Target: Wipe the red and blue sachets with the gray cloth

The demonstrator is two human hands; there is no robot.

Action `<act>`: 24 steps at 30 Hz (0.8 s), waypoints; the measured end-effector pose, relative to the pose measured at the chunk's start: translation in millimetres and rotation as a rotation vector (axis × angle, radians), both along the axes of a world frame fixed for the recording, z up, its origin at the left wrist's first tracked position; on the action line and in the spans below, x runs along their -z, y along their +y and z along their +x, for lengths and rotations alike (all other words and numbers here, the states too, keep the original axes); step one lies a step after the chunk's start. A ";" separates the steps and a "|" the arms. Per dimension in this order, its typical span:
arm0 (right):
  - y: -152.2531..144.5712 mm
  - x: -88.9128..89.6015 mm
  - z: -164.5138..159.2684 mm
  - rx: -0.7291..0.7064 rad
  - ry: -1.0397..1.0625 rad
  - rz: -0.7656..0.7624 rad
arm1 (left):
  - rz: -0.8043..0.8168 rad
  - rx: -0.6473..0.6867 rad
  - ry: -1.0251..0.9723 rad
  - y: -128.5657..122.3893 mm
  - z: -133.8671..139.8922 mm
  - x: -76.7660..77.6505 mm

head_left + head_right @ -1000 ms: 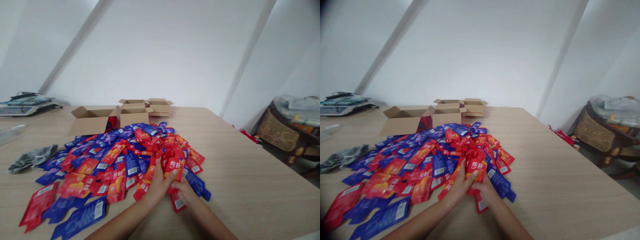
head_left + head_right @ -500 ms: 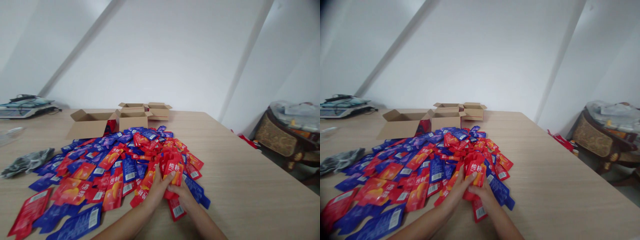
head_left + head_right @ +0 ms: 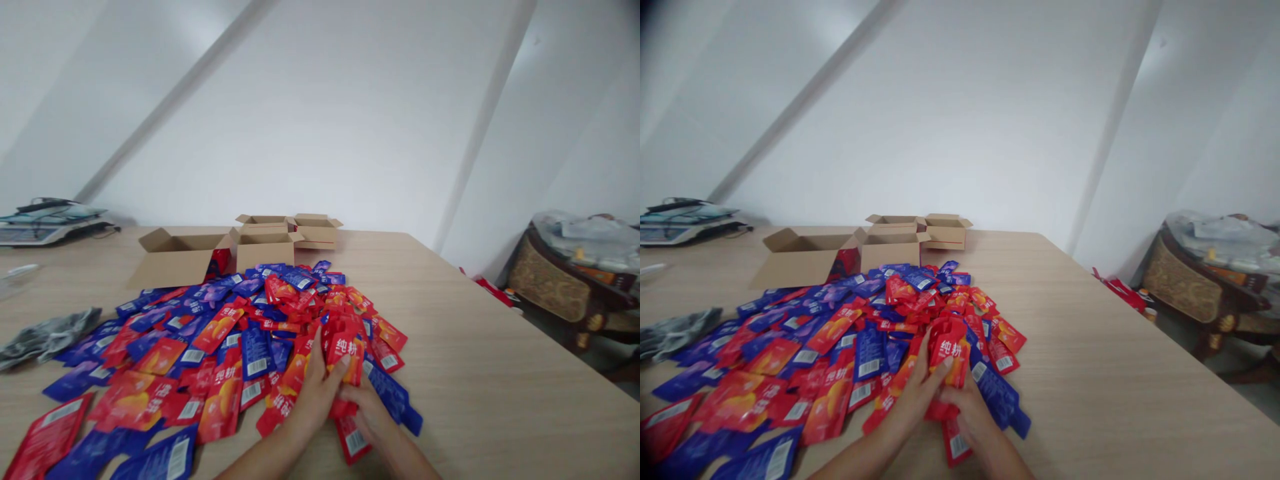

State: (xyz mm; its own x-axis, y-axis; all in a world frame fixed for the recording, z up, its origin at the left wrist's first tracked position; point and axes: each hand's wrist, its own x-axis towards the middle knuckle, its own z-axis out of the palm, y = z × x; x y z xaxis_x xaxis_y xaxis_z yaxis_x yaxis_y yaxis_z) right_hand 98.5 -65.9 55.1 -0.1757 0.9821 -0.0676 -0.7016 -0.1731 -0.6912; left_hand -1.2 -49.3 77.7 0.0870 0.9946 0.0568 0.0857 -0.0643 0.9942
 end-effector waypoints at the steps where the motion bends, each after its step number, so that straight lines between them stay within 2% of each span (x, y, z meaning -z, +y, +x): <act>1: -0.3 -1.1 0.6 -0.003 -0.002 0.003 | -0.002 0.010 -0.005 0.1 0.8 0.0; 5: 0.4 -5.3 1.0 0.002 -0.003 -0.004 | -0.083 0.029 -0.088 6.2 -0.9 -5.7; 9: 3.4 -3.4 -0.8 0.024 0.009 -0.031 | -0.151 -0.023 -0.178 8.9 -1.3 -11.1; 15: 5.4 1.6 4.9 0.048 0.036 -0.007 | -0.022 0.064 -0.012 -4.4 6.2 -12.3; 18: 6.6 2.6 8.8 0.095 0.007 0.000 | -0.001 0.072 -0.015 -6.2 9.7 -11.4; 24: 10.9 0.9 15.8 0.031 0.075 -0.042 | -0.087 0.096 -0.258 3.0 2.9 -20.5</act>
